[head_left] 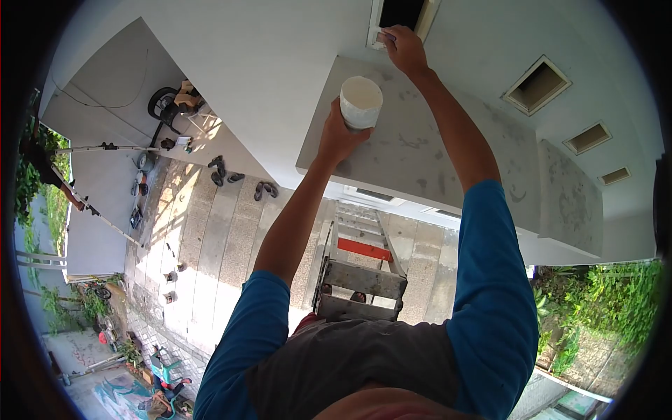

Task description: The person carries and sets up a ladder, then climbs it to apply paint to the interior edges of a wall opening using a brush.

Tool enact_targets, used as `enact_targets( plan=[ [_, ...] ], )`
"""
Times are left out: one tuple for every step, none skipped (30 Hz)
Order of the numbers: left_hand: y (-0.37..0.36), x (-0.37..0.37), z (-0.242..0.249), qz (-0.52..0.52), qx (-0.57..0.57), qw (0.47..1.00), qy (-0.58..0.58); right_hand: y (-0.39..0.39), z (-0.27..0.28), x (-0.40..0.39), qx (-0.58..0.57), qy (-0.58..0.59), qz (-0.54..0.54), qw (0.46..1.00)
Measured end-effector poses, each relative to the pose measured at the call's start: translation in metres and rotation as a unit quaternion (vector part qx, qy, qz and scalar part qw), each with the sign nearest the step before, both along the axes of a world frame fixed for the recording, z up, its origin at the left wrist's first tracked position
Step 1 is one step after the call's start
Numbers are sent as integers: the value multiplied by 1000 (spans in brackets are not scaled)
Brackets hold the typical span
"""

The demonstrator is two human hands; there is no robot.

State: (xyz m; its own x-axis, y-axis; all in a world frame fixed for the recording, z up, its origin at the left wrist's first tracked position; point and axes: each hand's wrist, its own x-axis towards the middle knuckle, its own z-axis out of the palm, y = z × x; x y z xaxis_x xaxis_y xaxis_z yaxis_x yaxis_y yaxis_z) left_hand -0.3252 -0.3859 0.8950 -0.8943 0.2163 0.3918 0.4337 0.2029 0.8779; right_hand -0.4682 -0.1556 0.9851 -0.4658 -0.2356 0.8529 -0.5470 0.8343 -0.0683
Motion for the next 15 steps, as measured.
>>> enact_targets(
  plan=[
    [0, 0, 0, 2, 1, 1000, 0, -1, 1, 5, -24, 36, 8, 999],
    [1, 0, 0, 5, 1, 1000, 5, -2, 1, 10, -22, 36, 10, 999],
    [0, 0, -1, 7, 0, 1000, 9, -1, -5, 13, -21, 36, 20, 999],
    [0, -1, -2, 8, 1, 1000, 9, 0, -10, 15, -20, 35, 29, 999],
    [0, -1, -2, 5, 4, 1000, 5, -1, -14, 15, -19, 34, 29, 999],
    [0, -1, -2, 2, 6, 1000, 1, -1, -20, 14, -1, 0, 22, 1000],
    [0, 0, -2, 1, 6, 1000, 1, -1, -23, 12, 18, -34, 15, 999],
    [0, 0, -1, 2, 6, 1000, -2, 1, -22, 7, 18, -34, 15, 999],
    [0, 0, 0, 2, 5, 1000, -5, 2, -18, 3, 4, -44, 24, 999],
    [0, 0, 0, 1, 4, 1000, -4, 2, -14, 0, -10, -54, 33, 998],
    [0, 1, 1, 3, 2, 1000, -5, 4, -9, -3, -11, -53, 33, 998],
    [0, 1, 2, 5, 0, 1000, -7, 6, -1, -5, -13, -25, 27, 999],
    [0, 1, 1, 5, 0, 1000, -6, 7, 8, -5, -15, 4, 21, 1000],
    [0, 0, 1, 8, -5, 1000, -6, 7, 16, -4, -14, 4, 21, 1000],
    [0, 1, 0, 12, -9, 1000, -6, 6, 25, -1, -42, 61, 37, 997]
  ],
)
